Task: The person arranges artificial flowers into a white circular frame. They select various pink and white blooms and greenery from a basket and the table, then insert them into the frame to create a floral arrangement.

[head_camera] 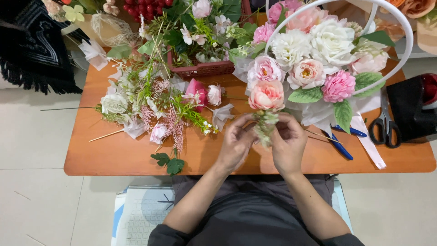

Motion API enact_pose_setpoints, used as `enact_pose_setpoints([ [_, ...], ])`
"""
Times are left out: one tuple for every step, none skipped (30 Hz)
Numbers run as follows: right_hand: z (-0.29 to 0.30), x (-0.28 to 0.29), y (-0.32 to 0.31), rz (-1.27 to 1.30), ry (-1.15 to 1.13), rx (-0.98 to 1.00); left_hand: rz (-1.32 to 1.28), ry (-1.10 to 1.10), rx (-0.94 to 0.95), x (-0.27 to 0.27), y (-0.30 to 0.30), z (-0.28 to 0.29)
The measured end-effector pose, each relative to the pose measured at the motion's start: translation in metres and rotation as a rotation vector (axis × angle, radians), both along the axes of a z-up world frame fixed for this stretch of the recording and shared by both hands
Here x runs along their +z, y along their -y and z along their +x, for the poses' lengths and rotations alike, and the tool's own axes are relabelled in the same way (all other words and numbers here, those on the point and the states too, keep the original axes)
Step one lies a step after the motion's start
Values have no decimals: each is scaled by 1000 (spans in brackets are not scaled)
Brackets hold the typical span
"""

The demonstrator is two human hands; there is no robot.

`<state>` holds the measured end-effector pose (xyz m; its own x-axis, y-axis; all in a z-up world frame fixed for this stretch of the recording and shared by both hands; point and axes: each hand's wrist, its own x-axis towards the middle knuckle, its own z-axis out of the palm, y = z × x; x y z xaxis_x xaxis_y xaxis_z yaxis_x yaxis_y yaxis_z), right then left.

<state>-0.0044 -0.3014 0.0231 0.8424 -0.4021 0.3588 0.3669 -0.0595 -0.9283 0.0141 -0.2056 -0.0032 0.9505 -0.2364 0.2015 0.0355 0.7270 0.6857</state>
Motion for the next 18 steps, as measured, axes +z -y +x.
enact_pose_setpoints([
  [2,-5,2,0,-2,0,0,-2,0,3,-1,0],
  [4,-10,3,102,-11,22,-24,-87,-57,6,-2,-1],
  [7,-14,5,203,-20,41,-48,-171,-115,9,-3,0],
  [4,-9,4,204,-20,40,-48,-171,-116,9,-3,1],
  [0,-4,4,214,-69,87,54,-145,-63,8,-4,1],
  [-3,2,4,223,-119,133,155,-118,-10,7,-4,2],
  [-3,2,6,224,-118,135,155,-117,-8,8,-6,4],
  [-3,3,8,111,-82,143,271,-4,57,9,-8,5],
  [-3,4,10,-3,-44,150,386,111,121,10,-10,8],
  [-4,5,8,-3,-41,151,385,113,122,13,-11,7],
  [-5,5,5,-43,12,121,432,200,181,15,-12,7],
  [-6,5,3,-83,66,91,478,287,241,17,-12,6],
  [-8,1,1,-84,66,92,477,286,242,25,-12,4],
  [-10,-2,0,-97,39,41,559,386,362,32,-13,3],
  [-11,-6,-2,-108,12,-10,640,487,483,40,-13,2],
  [-13,3,0,-108,12,-9,640,487,484,35,-13,1],
  [-14,12,2,-278,-43,84,639,546,560,30,-12,1],
  [-14,21,4,-447,-99,178,638,604,636,25,-11,1],
])
